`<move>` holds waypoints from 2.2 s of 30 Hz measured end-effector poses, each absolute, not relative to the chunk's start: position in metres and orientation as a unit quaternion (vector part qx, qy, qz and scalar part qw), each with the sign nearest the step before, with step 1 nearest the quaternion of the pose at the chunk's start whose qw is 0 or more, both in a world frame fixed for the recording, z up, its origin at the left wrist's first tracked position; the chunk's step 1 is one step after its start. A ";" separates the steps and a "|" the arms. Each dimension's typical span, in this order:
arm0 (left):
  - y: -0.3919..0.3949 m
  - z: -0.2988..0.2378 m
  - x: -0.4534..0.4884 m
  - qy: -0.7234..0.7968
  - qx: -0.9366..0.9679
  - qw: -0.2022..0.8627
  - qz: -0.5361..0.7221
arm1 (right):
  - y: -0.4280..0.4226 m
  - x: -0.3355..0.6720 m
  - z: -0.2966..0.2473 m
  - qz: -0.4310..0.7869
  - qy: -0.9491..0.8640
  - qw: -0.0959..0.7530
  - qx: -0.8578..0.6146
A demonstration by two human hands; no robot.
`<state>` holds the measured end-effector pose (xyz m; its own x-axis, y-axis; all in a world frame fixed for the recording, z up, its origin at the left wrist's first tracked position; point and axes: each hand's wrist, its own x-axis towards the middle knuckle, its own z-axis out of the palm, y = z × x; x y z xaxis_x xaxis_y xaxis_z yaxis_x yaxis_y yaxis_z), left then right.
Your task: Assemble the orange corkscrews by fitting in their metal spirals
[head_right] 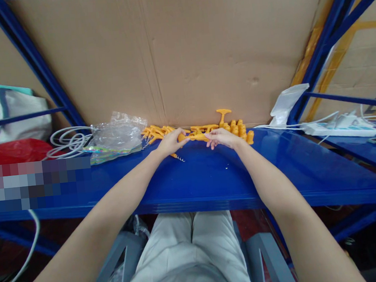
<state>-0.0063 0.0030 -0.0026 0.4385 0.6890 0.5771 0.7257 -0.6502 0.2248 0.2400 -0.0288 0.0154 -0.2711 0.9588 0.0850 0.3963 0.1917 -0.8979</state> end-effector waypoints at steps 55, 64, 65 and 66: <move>0.002 -0.002 -0.006 -0.432 -0.839 0.029 -0.331 | -0.030 0.234 0.017 0.410 -0.693 0.363 -0.468; 0.002 -0.002 -0.005 -0.421 -0.840 0.047 -0.338 | -0.033 0.233 0.019 0.406 -0.692 0.372 -0.466; 0.002 -0.002 -0.005 -0.420 -0.841 0.048 -0.339 | -0.033 0.233 0.019 0.408 -0.691 0.374 -0.465; 0.002 -0.002 -0.005 -0.420 -0.840 0.050 -0.339 | -0.033 0.233 0.019 0.408 -0.691 0.375 -0.464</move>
<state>-0.0049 0.0022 -0.0020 0.4175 0.6724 0.6112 0.7397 -0.6422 0.2011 0.2333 -0.0333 0.0191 -0.2874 0.9476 0.1396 0.3345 0.2358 -0.9124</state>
